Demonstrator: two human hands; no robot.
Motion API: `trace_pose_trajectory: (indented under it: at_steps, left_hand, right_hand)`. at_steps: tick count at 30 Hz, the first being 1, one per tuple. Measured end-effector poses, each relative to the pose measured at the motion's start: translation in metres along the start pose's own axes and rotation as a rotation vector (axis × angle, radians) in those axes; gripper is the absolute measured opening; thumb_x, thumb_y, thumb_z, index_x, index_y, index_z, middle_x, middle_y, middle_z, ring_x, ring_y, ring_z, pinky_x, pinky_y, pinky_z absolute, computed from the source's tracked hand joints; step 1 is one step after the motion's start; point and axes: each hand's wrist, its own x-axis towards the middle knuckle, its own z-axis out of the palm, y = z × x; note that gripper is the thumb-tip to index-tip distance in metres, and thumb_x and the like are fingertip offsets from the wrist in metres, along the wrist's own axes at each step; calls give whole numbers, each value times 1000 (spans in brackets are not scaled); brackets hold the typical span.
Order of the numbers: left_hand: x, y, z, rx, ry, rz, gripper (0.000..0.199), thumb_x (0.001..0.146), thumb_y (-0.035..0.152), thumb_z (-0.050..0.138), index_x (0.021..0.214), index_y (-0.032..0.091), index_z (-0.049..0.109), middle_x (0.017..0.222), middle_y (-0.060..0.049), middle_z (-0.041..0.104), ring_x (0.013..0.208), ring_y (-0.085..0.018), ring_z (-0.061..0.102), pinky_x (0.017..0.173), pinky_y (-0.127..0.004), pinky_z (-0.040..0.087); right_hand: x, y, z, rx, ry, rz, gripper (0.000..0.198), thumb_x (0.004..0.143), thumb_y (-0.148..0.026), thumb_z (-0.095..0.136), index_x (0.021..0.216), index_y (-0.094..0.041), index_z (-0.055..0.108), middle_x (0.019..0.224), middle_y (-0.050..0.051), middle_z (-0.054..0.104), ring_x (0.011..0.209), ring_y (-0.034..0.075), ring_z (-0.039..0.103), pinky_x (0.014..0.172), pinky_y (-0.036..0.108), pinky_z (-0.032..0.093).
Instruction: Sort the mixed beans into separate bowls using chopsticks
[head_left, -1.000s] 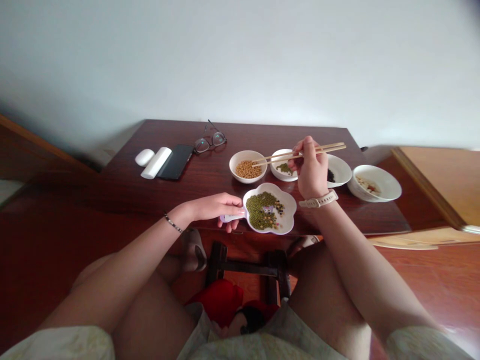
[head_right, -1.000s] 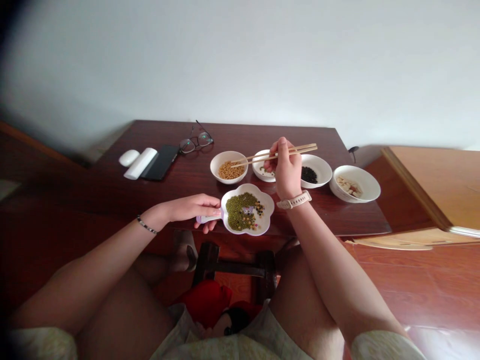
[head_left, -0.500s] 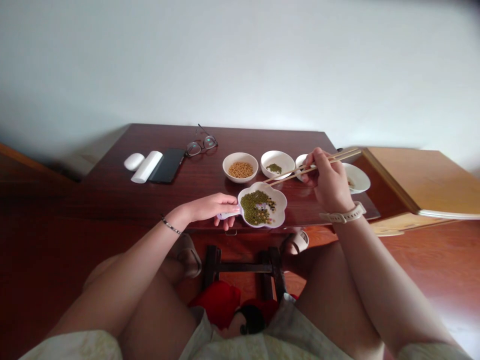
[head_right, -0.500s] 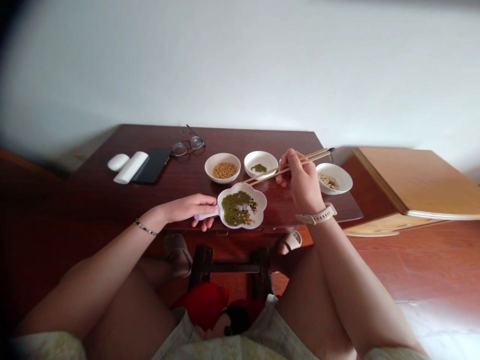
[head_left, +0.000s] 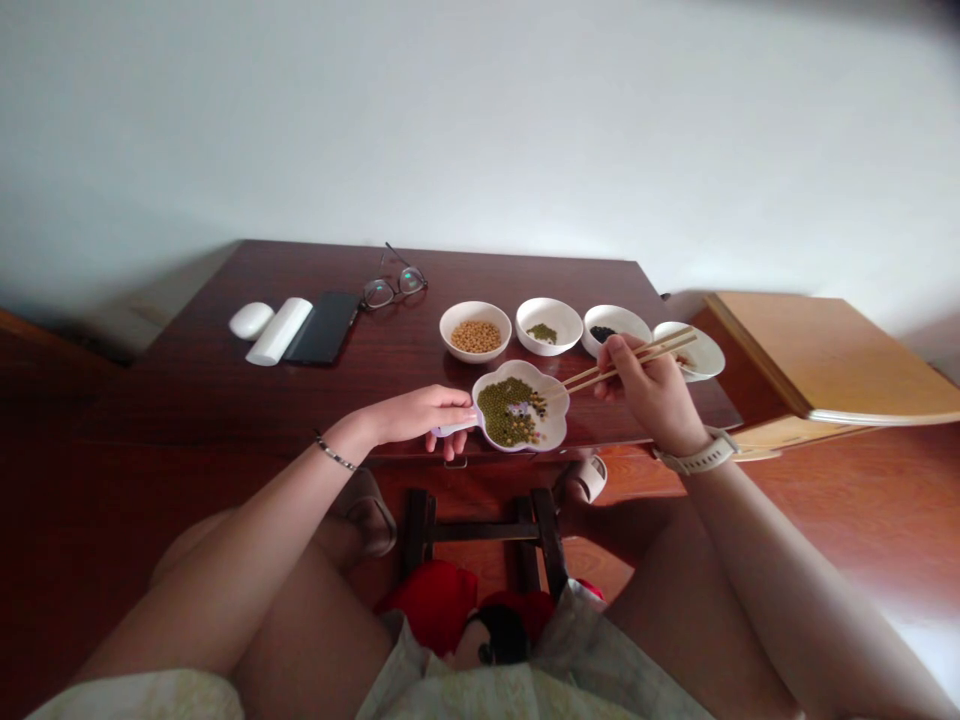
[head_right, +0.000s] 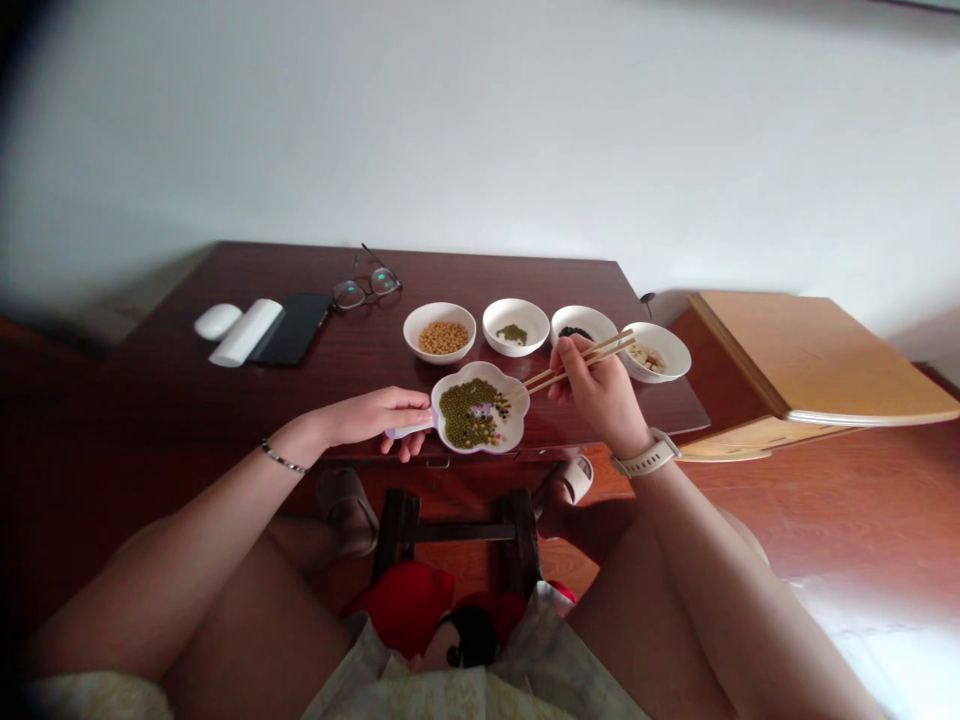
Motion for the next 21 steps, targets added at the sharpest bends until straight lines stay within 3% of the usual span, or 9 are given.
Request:
trace_pose_trajectory:
  at_steps: [21]
  left_hand:
    - [0, 1, -1, -3, -13, -8, 44, 108, 63, 60, 100, 20, 64, 92, -8, 81, 76, -20, 79, 55, -25, 50]
  right_hand:
    - [8, 11, 7, 61, 39, 28, 51, 105, -70, 66, 85, -24, 66, 63, 1, 67, 55, 15, 65, 49, 23, 53]
